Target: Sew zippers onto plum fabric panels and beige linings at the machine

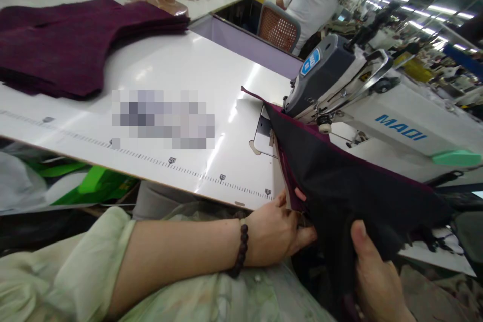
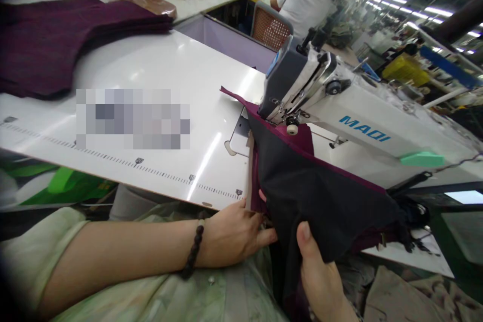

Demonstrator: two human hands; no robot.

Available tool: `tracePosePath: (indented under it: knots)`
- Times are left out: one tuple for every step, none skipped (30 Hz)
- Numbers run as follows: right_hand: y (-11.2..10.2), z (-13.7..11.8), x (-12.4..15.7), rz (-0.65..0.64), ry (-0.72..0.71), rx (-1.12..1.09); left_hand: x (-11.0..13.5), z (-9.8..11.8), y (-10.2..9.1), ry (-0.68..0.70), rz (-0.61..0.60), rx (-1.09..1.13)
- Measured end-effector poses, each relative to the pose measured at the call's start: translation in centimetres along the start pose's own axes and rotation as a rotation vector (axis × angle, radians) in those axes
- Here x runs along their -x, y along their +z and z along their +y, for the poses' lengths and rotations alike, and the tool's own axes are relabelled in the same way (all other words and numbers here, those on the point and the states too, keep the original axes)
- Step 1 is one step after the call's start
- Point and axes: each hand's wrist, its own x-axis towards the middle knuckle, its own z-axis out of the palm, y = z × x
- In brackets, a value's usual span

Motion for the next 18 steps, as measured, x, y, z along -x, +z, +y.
tracePosePath:
  knots:
    - [0.4,-0.5,0.2,0.02,0.036,0.023,0.0,0.2,0.2,-0.011,-0.007,-0.006]
    - [0.8,-1.0,0.4,0.034,0.066,0.046,0.0,0.4,0.4,-0.022,-0.019,-0.013]
    - [1.2,-1.4,0.5,0.036,0.082,0.061,0.0,0.6,0.7,-0.033,-0.039,-0.018]
    - [1.6,-1.9,0.6,0.017,0.082,0.066,0.0,0.9,1.0,-0.038,-0.064,-0.015]
    - [1.9,-2.3,0.6,-0.024,0.079,0.065,0.0,1.1,1.3,-0.029,-0.089,-0.003]
    - [2.1,-2.6,0.6,-0.072,0.074,0.06,0.1,1.3,1.5,-0.008,-0.109,0.013]
    - [2.2,-2.9,0.5,-0.123,0.07,0.052,0.1,1.4,1.8,0.025,-0.119,0.028]
    - [2.3,-3.1,0.3,-0.168,0.063,0.045,0.1,1.5,2.0,0.062,-0.117,0.036]
    - [2.3,-3.3,0.2,-0.204,0.053,0.04,0.1,1.5,2.2,0.099,-0.107,0.034]
    - [2.3,-3.5,0.0,-0.23,0.034,0.04,0.1,1.5,2.3,0.128,-0.096,0.026]
    - [2.3,-3.7,-0.2,-0.252,0.01,0.046,0.1,1.4,2.5,0.148,-0.089,0.02]
    - [2.3,-3.9,-0.4,-0.278,-0.022,0.056,0.1,1.4,2.5,0.157,-0.083,0.02]
    - [2.4,-4.1,-0.5,-0.305,-0.061,0.07,0.1,1.3,2.6,0.164,-0.075,0.022]
    - [2.4,-4.2,-0.7,-0.333,-0.105,0.089,0.0,1.3,2.6,0.162,-0.065,0.02]
    - [2.5,-4.3,-0.8,-0.362,-0.154,0.114,0.0,1.2,2.6,0.162,-0.052,0.014]
    - [2.5,-4.3,-0.9,-0.386,-0.203,0.144,0.1,1.3,2.5,0.167,-0.039,0.001]
    - [2.5,-4.3,-1.0,-0.406,-0.25,0.181,0.1,1.3,2.3,0.189,-0.025,-0.014]
    - [2.5,-4.3,-1.0,-0.424,-0.298,0.227,0.2,1.3,2.1,0.191,-0.017,-0.035]
